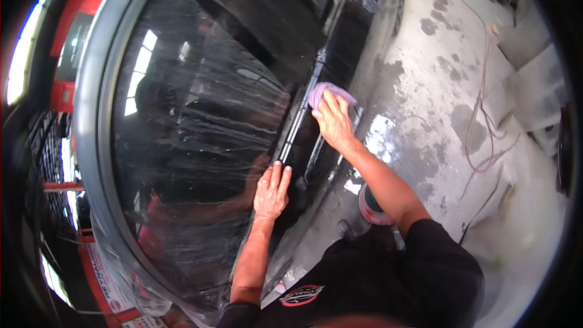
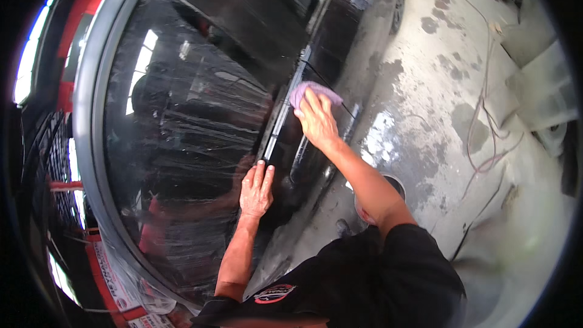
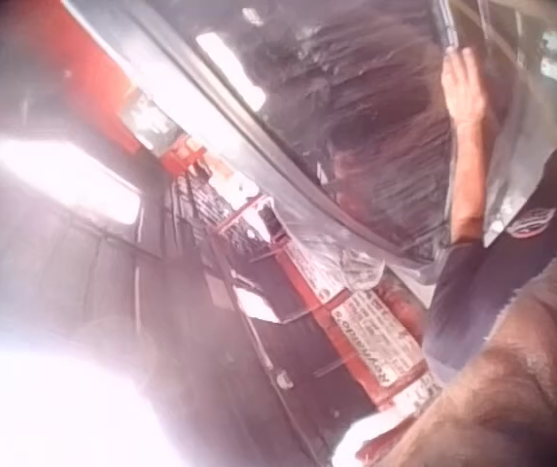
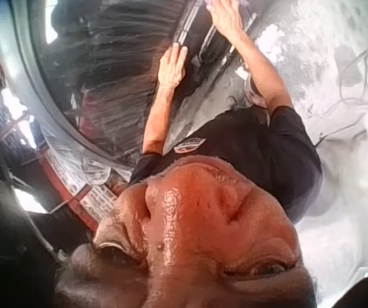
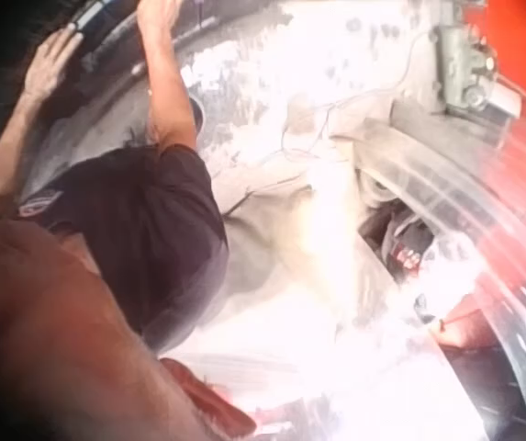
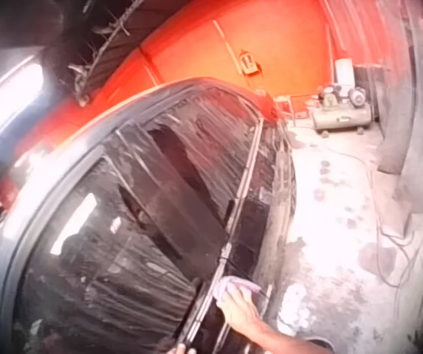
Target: Wet sanding a car body panel with a sanding block and cleaning it with a cloth.
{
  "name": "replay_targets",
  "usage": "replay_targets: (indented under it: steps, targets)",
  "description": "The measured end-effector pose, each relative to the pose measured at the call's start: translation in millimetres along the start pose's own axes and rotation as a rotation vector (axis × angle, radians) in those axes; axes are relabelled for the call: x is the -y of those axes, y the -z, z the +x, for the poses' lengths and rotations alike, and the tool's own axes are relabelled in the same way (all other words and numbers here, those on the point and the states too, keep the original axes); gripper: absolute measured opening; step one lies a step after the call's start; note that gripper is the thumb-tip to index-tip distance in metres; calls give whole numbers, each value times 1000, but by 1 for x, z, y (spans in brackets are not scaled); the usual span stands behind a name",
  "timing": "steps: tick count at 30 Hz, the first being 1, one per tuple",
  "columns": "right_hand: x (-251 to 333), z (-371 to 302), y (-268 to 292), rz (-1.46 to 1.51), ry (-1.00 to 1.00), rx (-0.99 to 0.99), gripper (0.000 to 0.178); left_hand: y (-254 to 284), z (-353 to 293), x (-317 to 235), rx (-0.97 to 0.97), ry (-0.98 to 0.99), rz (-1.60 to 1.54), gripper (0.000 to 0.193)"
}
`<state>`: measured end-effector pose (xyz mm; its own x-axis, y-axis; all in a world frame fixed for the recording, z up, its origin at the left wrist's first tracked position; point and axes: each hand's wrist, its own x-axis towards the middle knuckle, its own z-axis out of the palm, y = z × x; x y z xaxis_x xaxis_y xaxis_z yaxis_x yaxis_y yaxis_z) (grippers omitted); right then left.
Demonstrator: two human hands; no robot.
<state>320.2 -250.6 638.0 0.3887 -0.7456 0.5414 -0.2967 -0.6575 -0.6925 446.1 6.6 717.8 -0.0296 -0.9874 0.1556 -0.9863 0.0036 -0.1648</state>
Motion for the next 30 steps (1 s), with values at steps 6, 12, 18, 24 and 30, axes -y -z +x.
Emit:
replay_targets:
  steps: [6, 12, 18, 24, 30]
  targets:
    - [-86, 91, 13, -164, 110, -98, 26, 3, -7, 0, 14, 17, 5, 58]
    - [-158, 206, 15, -269, 280, -300, 28, -7, -5, 6, 15, -25, 59, 62]
    - [-143, 226, 30, -279, 138, -173, 26, -5, -3, 7, 40, -12, 33, 55]
    - [-88, 168, 29, -251, 557, 14, 12, -4, -6, 7, 26, 8, 47, 57]
    - [-154, 241, 47, -326, 428, 56, 20, -6, -7, 8, 18, -5, 55, 56]
